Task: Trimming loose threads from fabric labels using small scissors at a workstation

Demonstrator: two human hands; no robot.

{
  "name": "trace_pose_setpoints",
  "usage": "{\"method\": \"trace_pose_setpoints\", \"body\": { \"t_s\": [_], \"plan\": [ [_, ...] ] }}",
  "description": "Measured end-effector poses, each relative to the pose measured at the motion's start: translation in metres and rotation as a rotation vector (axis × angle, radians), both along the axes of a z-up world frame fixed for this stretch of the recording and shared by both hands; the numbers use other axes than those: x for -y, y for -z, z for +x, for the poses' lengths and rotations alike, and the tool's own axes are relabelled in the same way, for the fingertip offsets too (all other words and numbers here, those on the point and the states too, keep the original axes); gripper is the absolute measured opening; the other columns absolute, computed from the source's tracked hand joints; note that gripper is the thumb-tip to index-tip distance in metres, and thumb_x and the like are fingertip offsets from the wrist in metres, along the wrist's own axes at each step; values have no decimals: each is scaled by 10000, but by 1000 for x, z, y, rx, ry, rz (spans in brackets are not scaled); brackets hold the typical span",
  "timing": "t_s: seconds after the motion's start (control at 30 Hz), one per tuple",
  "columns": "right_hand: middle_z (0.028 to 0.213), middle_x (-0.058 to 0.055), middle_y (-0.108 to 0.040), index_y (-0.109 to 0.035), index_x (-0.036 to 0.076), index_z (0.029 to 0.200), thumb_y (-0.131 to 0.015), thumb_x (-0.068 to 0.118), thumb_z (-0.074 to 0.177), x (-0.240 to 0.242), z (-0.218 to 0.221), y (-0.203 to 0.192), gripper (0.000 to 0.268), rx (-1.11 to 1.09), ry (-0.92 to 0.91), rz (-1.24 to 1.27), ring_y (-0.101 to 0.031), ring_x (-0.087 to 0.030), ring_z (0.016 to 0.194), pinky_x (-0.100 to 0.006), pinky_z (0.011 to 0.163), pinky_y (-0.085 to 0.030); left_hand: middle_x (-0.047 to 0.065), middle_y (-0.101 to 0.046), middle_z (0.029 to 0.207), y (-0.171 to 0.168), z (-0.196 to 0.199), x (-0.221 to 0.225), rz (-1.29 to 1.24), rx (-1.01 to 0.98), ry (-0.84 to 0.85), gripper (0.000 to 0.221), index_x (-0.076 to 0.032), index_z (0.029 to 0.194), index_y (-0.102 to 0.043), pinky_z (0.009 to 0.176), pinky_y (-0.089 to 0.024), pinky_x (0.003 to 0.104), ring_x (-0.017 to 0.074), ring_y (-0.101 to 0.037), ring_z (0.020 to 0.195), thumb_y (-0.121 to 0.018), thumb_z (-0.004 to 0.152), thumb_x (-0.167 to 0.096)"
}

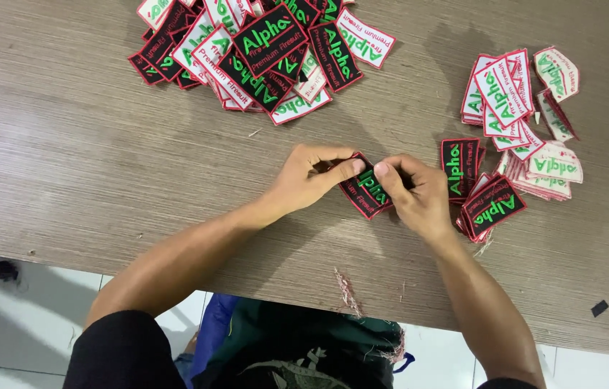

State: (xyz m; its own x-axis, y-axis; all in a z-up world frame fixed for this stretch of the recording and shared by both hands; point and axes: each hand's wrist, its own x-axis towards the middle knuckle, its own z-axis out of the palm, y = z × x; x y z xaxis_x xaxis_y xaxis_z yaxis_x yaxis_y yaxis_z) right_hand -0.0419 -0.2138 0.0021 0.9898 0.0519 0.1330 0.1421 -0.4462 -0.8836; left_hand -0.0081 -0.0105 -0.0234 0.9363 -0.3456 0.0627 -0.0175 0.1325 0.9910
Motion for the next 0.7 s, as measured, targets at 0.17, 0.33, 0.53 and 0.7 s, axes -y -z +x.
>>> {"method": "trace_pose_setpoints", "body": {
  "t_s": [0.17, 0.33, 0.53, 0.7],
  "plan": [
    [503, -10, -429, -759, 64, 868, -653, 150, 1068, 1, -2, 0, 241, 38, 8, -12, -406, -63, 579, -256, 516, -379, 84, -744, 773, -1, 0, 0, 6, -6, 10, 180, -81, 1077, -787, 594, -505, 229, 66, -579, 742, -768, 939, -195],
    [538, 29, -409, -742, 69, 868, -627, 124, 1065, -4, -1, -4, 234, 13, 0, 28, -400, -57, 597, -246, 533, -374, 94, -742, 764, -11, -1, -3, 4, -16, 15, 181, -74, 1067, -786, 583, -496, 230, 75, -574, 720, -774, 927, -188],
    [532, 3, -464, -760, 73, 881, -657, 136, 1065, -5, -1, -4, 220, 7, 4, 23, -427, -56, 603, -245, 538, -394, 131, -747, 728, -3, 1, -3, 1, 21, 17, 207, -64, 1062, -784, 541, -493, 269, 84, -539, 710, -808, 905, -197],
    [664, -52, -532, -694, -14, 1049, -760, 104, 970, 13, -4, 21, 157, 5, -40, 134, -493, -104, 681, -295, 622, -436, 77, -741, 711, -7, 8, -3, -19, -26, 15, 197, -118, 1032, -801, 566, -545, 214, 68, -626, 668, -830, 870, -228]
  ]
}}
